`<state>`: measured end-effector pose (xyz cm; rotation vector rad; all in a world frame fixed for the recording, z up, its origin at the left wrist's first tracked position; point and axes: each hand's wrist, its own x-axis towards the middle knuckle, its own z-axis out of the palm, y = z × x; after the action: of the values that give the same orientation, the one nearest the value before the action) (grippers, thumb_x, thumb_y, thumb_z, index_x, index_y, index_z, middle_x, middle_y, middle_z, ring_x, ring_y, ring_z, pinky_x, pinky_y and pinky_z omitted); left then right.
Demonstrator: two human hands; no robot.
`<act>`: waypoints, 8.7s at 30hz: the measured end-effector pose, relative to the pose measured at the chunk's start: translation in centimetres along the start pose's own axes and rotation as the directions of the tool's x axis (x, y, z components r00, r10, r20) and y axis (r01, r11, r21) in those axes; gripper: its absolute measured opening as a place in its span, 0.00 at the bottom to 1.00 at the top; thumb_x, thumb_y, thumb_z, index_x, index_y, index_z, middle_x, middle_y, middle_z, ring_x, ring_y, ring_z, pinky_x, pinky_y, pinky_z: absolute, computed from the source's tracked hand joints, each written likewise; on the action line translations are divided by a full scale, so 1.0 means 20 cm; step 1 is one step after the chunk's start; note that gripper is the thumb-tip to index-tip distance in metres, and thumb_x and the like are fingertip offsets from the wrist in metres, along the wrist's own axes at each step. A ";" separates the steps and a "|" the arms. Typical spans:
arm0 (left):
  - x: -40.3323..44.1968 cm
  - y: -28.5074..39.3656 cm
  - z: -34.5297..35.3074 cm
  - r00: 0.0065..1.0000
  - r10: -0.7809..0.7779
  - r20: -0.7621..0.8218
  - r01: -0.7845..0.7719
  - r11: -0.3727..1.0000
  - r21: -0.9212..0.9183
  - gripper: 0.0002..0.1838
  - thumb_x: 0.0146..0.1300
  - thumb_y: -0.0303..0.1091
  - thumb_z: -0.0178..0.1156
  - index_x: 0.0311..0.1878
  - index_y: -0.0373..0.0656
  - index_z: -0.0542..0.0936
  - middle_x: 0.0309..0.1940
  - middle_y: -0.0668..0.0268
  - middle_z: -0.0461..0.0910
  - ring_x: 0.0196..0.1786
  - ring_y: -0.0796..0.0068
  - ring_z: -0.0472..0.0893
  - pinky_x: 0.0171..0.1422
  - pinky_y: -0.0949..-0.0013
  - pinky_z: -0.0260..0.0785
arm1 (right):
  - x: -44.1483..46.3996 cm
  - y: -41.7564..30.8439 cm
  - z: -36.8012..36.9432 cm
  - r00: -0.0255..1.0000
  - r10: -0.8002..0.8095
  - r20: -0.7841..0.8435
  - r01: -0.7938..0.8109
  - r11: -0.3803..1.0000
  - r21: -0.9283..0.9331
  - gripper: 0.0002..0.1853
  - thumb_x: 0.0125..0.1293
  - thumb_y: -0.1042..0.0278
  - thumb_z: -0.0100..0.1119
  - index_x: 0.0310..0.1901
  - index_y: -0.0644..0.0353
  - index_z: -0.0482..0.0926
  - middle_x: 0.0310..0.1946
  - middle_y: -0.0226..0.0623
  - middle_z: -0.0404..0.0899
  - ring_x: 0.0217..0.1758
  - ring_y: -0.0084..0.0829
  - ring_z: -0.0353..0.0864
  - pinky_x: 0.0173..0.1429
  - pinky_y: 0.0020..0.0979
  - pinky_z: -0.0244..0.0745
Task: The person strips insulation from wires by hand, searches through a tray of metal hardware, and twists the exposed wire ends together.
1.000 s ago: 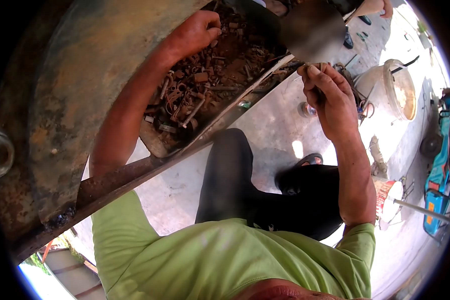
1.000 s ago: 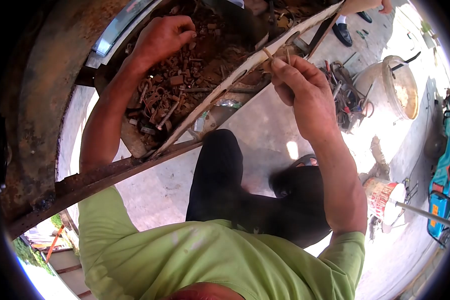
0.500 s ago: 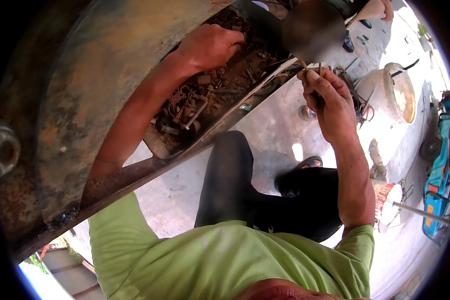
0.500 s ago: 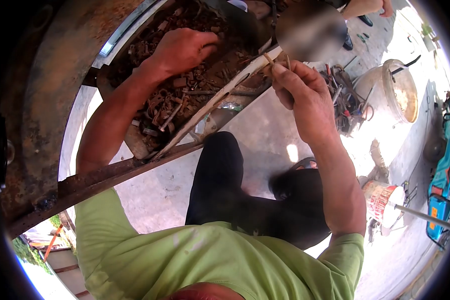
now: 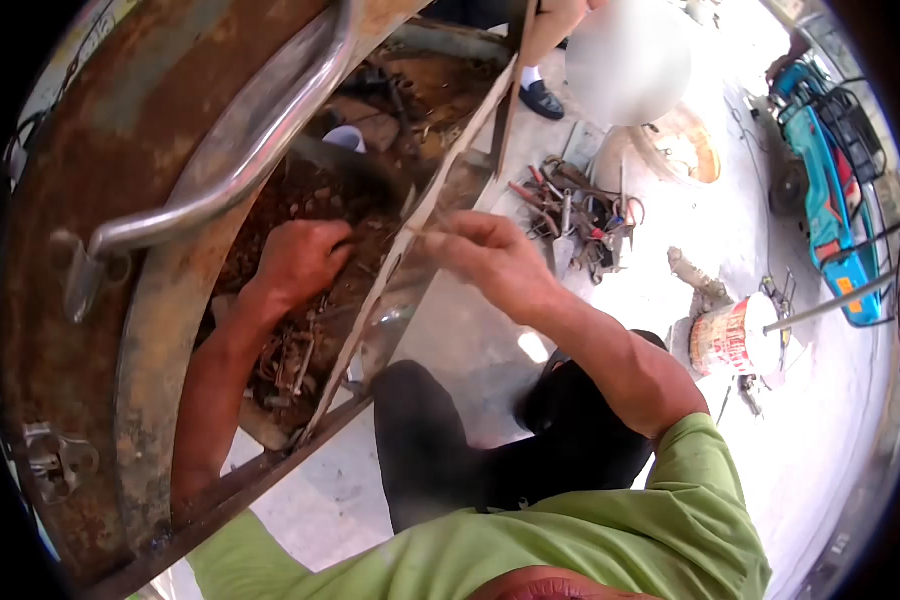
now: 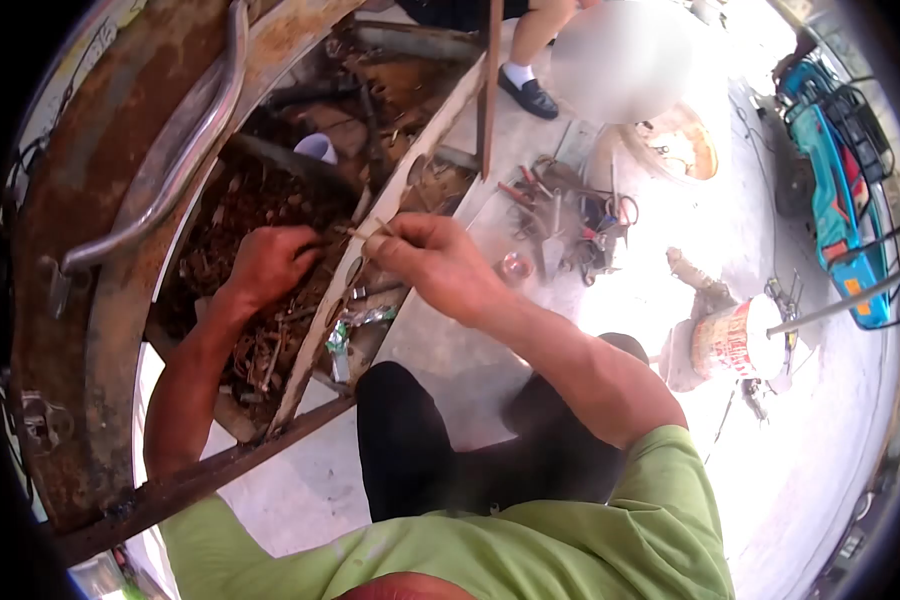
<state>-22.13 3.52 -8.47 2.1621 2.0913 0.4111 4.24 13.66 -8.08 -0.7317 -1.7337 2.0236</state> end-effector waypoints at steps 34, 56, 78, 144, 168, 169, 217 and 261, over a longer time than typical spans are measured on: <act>0.00 0.37 -0.20 0.996 -0.088 -0.033 0.041 0.728 -0.684 0.05 0.66 0.25 0.64 0.44 0.41 0.81 0.32 0.74 0.80 0.33 0.88 0.76 0.39 0.78 0.69 | -0.03 0.00 0.03 0.945 -0.327 -0.013 0.319 0.928 -0.192 0.16 0.65 0.58 0.64 0.41 0.66 0.82 0.28 0.47 0.82 0.31 0.38 0.82 0.40 0.40 0.75; 0.00 0.31 -0.16 0.971 -0.232 0.060 0.200 0.647 -0.736 0.04 0.70 0.28 0.61 0.46 0.43 0.80 0.24 0.77 0.75 0.22 0.92 0.67 0.24 0.81 0.55 | -0.06 -0.04 0.03 0.945 -0.322 -0.062 0.312 0.941 -0.132 0.14 0.66 0.62 0.65 0.42 0.66 0.83 0.28 0.41 0.82 0.31 0.31 0.80 0.39 0.36 0.74; 0.00 0.33 -0.09 0.987 -0.161 -0.021 0.044 0.386 -0.922 0.08 0.74 0.31 0.60 0.52 0.43 0.79 0.25 0.75 0.74 0.20 0.90 0.67 0.21 0.81 0.55 | 0.00 0.02 0.06 0.820 -0.555 -0.141 0.497 0.812 -0.306 0.09 0.69 0.67 0.64 0.39 0.66 0.81 0.30 0.32 0.78 0.32 0.20 0.75 0.37 0.28 0.70; -0.01 0.44 -0.19 0.962 -0.141 0.232 0.271 0.436 -0.858 0.15 0.79 0.40 0.50 0.38 0.40 0.77 0.17 0.79 0.62 0.19 0.90 0.57 0.23 0.77 0.48 | -0.02 -0.05 0.03 0.493 -0.861 0.127 0.624 0.249 -0.740 0.12 0.51 0.78 0.68 0.39 0.60 0.82 0.28 0.35 0.78 0.29 0.39 0.79 0.34 0.36 0.75; -0.03 0.43 -0.20 0.970 -0.074 0.231 0.234 0.532 -0.814 0.13 0.78 0.38 0.52 0.38 0.41 0.76 0.19 0.77 0.66 0.22 0.89 0.63 0.25 0.77 0.54 | -0.04 -0.04 0.05 0.699 -0.715 0.034 0.607 0.567 -0.557 0.07 0.63 0.74 0.69 0.38 0.66 0.82 0.30 0.36 0.79 0.30 0.27 0.80 0.34 0.29 0.74; -0.02 0.43 -0.19 0.968 -0.073 0.240 0.243 0.505 -0.828 0.13 0.79 0.38 0.51 0.38 0.41 0.75 0.18 0.78 0.65 0.21 0.89 0.62 0.25 0.77 0.52 | -0.03 -0.05 0.04 0.671 -0.740 0.057 0.619 0.515 -0.593 0.07 0.61 0.76 0.70 0.39 0.66 0.82 0.30 0.37 0.79 0.30 0.30 0.81 0.34 0.30 0.75; -0.06 0.41 -0.15 0.951 0.226 -0.211 -0.300 0.839 -0.454 0.07 0.70 0.28 0.61 0.49 0.40 0.78 0.21 0.60 0.79 0.21 0.71 0.80 0.27 0.67 0.71 | -0.02 -0.05 -0.01 0.978 0.028 0.205 -0.054 0.991 0.121 0.15 0.75 0.56 0.59 0.38 0.61 0.82 0.22 0.17 0.64 0.26 0.13 0.58 0.31 0.21 0.53; 0.00 0.15 -0.24 0.985 -0.099 -0.143 0.020 0.880 -0.475 0.10 0.68 0.34 0.67 0.49 0.41 0.85 0.37 0.66 0.88 0.39 0.80 0.85 0.44 0.71 0.76 | -0.02 -0.03 0.05 0.964 -0.262 -0.050 0.248 0.951 -0.187 0.09 0.71 0.68 0.65 0.43 0.65 0.82 0.32 0.24 0.79 0.37 0.16 0.72 0.44 0.22 0.68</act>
<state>-20.44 2.82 -3.14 1.8222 1.8673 1.0055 4.01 12.77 -7.39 -0.5917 -1.8769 1.6657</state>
